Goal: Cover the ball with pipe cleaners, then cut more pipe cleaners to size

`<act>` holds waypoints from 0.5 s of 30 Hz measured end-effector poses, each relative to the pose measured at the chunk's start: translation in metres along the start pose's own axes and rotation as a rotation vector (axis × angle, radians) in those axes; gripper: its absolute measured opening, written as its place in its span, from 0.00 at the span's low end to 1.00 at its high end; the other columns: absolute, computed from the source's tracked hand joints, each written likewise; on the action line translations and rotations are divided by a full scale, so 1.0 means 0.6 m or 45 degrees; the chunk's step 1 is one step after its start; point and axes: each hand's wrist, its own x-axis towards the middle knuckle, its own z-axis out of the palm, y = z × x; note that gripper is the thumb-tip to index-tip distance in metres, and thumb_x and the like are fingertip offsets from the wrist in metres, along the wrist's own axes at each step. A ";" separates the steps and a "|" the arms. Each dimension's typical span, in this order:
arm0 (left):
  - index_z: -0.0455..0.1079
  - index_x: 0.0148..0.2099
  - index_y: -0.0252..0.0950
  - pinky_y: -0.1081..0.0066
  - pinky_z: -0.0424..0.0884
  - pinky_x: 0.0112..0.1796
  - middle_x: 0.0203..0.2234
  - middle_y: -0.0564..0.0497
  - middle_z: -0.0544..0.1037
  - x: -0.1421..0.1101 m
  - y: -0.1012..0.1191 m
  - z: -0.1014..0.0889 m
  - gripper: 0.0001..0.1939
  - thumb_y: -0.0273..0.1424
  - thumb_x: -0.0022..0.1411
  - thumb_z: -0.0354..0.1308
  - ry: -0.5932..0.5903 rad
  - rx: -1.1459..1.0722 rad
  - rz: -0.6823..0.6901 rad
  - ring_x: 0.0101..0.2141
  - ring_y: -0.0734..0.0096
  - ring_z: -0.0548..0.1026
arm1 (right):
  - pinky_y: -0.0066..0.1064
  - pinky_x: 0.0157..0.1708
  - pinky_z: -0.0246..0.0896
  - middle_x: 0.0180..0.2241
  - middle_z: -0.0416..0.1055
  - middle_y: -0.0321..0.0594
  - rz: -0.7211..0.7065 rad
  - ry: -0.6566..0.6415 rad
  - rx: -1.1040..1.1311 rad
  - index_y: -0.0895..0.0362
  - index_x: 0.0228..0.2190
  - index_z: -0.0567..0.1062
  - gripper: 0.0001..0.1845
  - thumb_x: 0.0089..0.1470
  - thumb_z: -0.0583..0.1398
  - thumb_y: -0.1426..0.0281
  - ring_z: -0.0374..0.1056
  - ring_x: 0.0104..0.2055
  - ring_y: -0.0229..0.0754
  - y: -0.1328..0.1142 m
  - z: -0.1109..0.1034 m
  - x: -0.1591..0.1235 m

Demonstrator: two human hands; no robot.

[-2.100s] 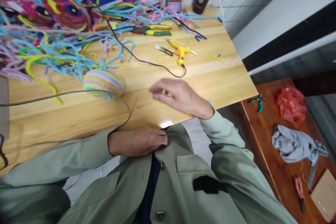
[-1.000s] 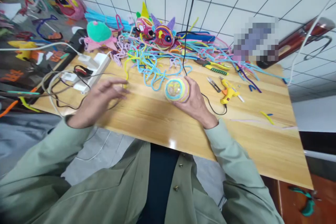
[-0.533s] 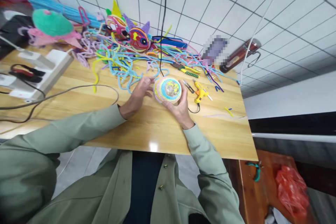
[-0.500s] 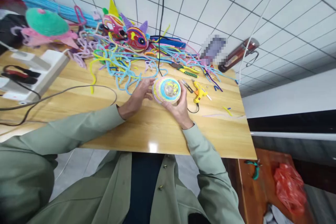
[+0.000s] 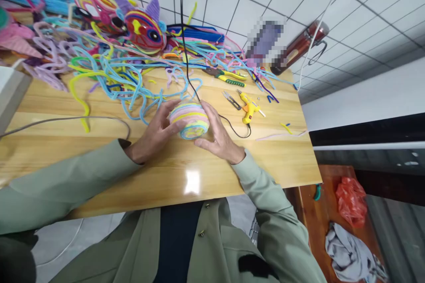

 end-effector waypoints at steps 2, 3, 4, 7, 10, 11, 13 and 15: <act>0.62 0.71 0.39 0.48 0.73 0.66 0.69 0.38 0.69 -0.003 -0.001 -0.001 0.38 0.53 0.70 0.68 -0.007 0.017 -0.010 0.69 0.46 0.70 | 0.58 0.80 0.50 0.81 0.51 0.48 -0.021 0.014 0.055 0.45 0.79 0.49 0.48 0.69 0.56 0.40 0.51 0.82 0.59 0.002 0.001 0.000; 0.62 0.71 0.39 0.48 0.74 0.65 0.69 0.38 0.69 -0.004 0.000 -0.001 0.38 0.53 0.70 0.68 -0.012 0.015 -0.011 0.68 0.47 0.71 | 0.57 0.80 0.51 0.80 0.53 0.44 -0.035 0.032 0.081 0.42 0.78 0.51 0.44 0.71 0.55 0.42 0.52 0.81 0.58 0.002 0.002 0.000; 0.63 0.70 0.39 0.48 0.74 0.65 0.68 0.38 0.70 -0.004 0.000 -0.001 0.37 0.53 0.70 0.68 -0.014 0.007 -0.007 0.67 0.47 0.71 | 0.57 0.80 0.51 0.80 0.55 0.41 -0.045 0.053 0.105 0.40 0.78 0.53 0.40 0.72 0.54 0.44 0.54 0.81 0.57 0.003 0.002 0.001; 0.65 0.69 0.41 0.51 0.76 0.63 0.65 0.41 0.74 -0.006 0.002 0.000 0.34 0.52 0.71 0.67 -0.023 -0.015 0.022 0.65 0.48 0.74 | 0.57 0.79 0.52 0.77 0.61 0.40 -0.036 0.091 0.155 0.42 0.76 0.60 0.35 0.75 0.54 0.49 0.56 0.79 0.56 0.002 0.002 0.004; 0.67 0.68 0.40 0.52 0.77 0.60 0.61 0.41 0.77 -0.007 0.004 0.000 0.33 0.53 0.72 0.66 -0.019 0.025 0.052 0.61 0.49 0.76 | 0.51 0.79 0.53 0.76 0.64 0.43 0.012 0.074 0.145 0.48 0.74 0.66 0.34 0.74 0.56 0.49 0.58 0.78 0.54 -0.001 -0.002 0.008; 0.67 0.67 0.39 0.52 0.77 0.60 0.60 0.41 0.77 -0.008 0.006 0.000 0.33 0.54 0.73 0.65 -0.008 0.052 0.059 0.60 0.50 0.77 | 0.50 0.79 0.54 0.75 0.65 0.43 0.029 0.070 0.148 0.48 0.73 0.67 0.35 0.74 0.56 0.49 0.59 0.78 0.54 -0.002 -0.004 0.010; 0.69 0.67 0.39 0.52 0.77 0.60 0.58 0.42 0.78 -0.009 0.007 -0.002 0.31 0.56 0.75 0.61 0.027 0.132 0.076 0.58 0.51 0.77 | 0.49 0.78 0.55 0.74 0.66 0.43 0.062 0.071 0.203 0.49 0.73 0.68 0.35 0.73 0.57 0.48 0.61 0.77 0.53 -0.006 -0.007 0.016; 0.72 0.64 0.41 0.52 0.76 0.60 0.55 0.43 0.79 -0.011 0.006 -0.005 0.29 0.57 0.77 0.57 0.065 0.246 0.097 0.56 0.52 0.78 | 0.50 0.77 0.57 0.73 0.68 0.42 0.122 0.046 0.312 0.48 0.72 0.70 0.34 0.73 0.59 0.47 0.64 0.75 0.54 -0.009 -0.009 0.024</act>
